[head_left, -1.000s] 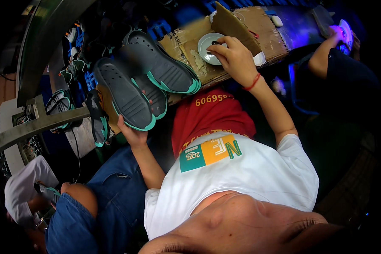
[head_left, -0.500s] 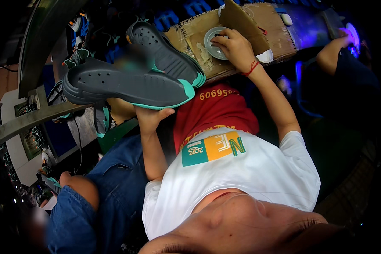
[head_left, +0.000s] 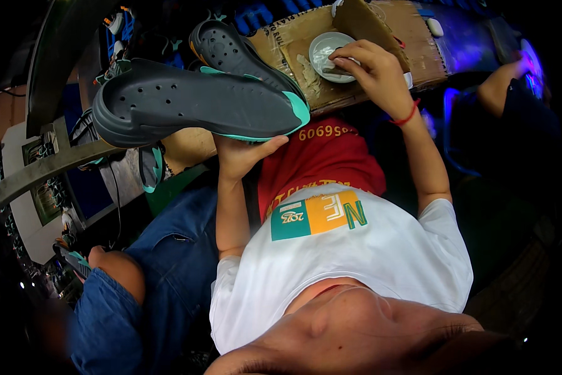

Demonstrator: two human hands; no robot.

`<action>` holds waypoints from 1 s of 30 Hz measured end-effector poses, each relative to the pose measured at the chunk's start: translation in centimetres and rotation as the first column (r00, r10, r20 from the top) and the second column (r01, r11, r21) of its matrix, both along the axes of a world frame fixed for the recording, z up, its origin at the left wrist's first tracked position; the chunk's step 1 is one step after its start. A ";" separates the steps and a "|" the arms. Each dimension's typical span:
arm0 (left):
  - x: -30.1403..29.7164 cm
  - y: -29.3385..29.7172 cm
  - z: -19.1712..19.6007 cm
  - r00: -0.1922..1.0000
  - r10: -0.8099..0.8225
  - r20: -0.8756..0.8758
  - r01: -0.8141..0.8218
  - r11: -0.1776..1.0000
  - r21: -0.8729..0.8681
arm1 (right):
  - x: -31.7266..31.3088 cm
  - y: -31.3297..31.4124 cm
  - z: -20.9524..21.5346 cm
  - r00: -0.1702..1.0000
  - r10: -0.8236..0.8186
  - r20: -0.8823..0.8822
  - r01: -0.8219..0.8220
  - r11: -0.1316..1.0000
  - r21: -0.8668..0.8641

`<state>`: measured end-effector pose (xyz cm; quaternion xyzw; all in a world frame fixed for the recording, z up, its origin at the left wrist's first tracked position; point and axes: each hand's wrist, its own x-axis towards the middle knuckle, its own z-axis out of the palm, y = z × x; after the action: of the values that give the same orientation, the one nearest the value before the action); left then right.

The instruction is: The person repeatedly wipes the soles and sides of dark-colored clogs with a small white cloth. They pick up each shoe from a nearby cardboard box, wipe it, and place it on a metal shelf above. The process is repeated for multiple shoes.

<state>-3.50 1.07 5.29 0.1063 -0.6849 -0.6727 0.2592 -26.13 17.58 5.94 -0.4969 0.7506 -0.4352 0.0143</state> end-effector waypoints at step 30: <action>0.0 0.2 1.3 0.996 0.015 0.083 0.051 0.670 -0.741 | 2.1 0.2 2.1 0.906 0.421 -0.047 -0.424 0.897 -0.123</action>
<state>-3.46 1.24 6.58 0.0125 -0.9101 -0.3339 0.2450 -24.04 17.76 8.08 -0.6518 0.5950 -0.4652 0.0689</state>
